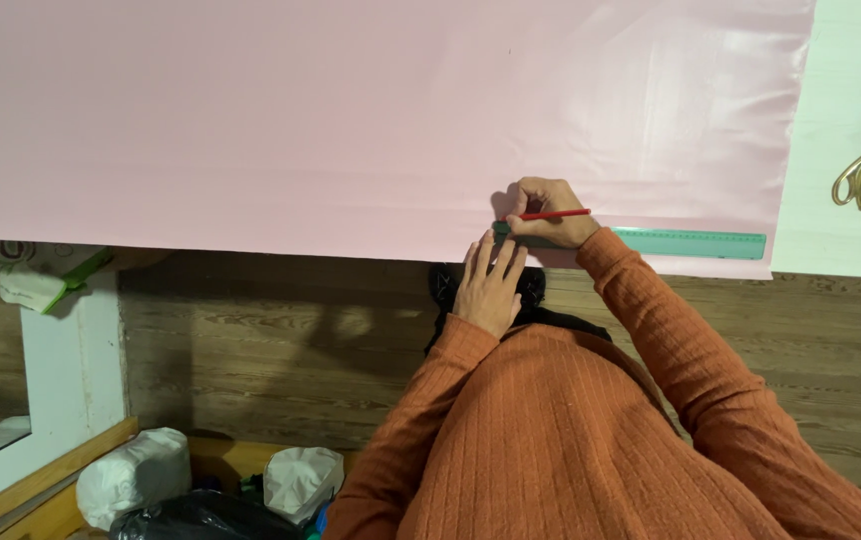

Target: The recorder uses a ruler and pencil to mark straight lines on a large sheet of pink leather material after cutting an initial edge with scissors.

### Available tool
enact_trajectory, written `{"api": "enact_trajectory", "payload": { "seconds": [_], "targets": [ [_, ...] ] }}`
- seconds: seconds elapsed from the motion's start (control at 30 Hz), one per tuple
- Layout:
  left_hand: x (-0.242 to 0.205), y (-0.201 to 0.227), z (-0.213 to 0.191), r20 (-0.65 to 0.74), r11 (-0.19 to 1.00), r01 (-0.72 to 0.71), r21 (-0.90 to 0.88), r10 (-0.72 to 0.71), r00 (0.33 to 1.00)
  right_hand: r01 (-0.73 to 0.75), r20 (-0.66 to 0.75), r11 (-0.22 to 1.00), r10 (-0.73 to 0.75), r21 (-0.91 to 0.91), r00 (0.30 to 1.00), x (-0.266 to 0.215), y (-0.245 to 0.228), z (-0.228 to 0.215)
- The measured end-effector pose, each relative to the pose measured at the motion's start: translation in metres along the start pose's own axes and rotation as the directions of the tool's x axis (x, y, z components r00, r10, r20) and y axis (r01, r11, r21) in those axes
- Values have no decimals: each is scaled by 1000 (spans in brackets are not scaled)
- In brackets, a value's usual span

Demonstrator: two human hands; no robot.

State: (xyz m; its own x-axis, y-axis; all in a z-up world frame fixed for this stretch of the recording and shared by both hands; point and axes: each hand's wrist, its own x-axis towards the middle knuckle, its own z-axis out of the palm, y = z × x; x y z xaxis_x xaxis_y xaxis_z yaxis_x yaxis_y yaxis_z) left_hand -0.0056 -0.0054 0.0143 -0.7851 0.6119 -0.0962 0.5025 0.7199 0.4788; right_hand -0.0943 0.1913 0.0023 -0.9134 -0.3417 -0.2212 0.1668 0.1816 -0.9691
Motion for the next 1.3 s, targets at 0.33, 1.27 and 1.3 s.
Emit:
{"api": "enact_trajectory", "payload": {
  "seconds": [0.33, 1.27, 1.3],
  "targets": [
    [-3, 1, -3, 6, 1000, 0, 18, 0, 1000, -13, -11, 1000, 13, 2, 1000, 0, 6, 4],
    [55, -138, -64, -58, 900, 256, 354, -252, 966, -53, -420, 997, 72, 59, 904, -116, 40, -39],
    [64, -148, -67, -114, 901, 300, 314, -278, 954, -81, -442, 995, 95, 51, 892, -120, 46, -36]
  ]
}}
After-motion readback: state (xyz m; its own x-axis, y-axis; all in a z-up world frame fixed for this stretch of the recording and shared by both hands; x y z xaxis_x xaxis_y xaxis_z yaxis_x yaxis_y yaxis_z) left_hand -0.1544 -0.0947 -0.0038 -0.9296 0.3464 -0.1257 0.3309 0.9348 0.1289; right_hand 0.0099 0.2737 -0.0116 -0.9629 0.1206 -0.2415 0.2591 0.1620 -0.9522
